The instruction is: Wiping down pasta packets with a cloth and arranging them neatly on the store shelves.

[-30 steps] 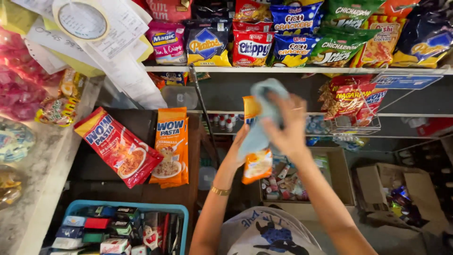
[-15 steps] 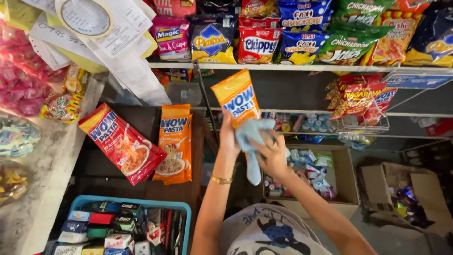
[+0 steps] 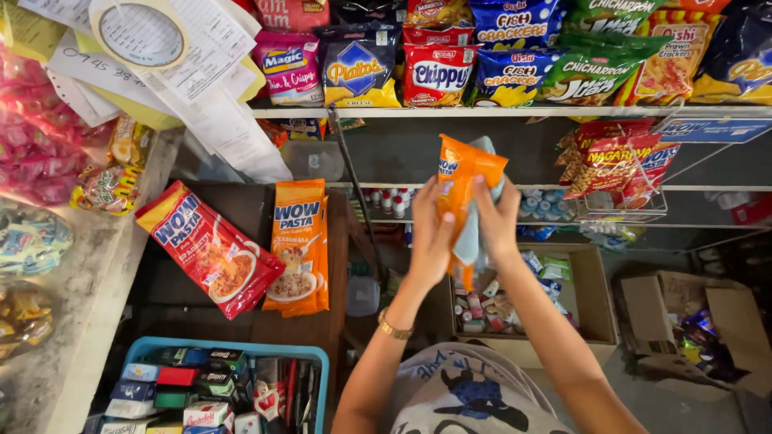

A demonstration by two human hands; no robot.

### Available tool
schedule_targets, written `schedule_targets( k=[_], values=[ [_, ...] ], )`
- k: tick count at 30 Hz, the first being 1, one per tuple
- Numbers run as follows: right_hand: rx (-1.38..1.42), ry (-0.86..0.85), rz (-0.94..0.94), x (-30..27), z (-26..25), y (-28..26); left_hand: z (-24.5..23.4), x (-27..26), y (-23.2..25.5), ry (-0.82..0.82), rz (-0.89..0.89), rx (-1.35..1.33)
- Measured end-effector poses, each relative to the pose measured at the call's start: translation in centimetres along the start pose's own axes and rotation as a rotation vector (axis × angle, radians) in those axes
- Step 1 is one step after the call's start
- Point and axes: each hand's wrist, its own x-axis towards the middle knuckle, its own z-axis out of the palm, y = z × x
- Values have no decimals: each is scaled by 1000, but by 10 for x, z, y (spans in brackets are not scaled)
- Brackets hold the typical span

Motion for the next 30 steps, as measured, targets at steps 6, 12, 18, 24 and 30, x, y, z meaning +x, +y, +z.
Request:
schedule_targets(
  k=[6,12,18,24,30],
  values=[
    [316,48,214,19,-16,-14,-23,-4,-46,-285,-484,-486],
    [321,213,147,34,-46,-18,-23,-14,-83,-235,-446,-705],
    [581,286,179,12,-27,-72,-14,-9,-82,-134,-602,-995],
    [-700,-378,-457,-27,39,-52,-26,4,-52,3,-588,-1083],
    [-475,-353,-294,-32,57,-5,-53,-7,-65,118,-601,-1024]
  ],
)
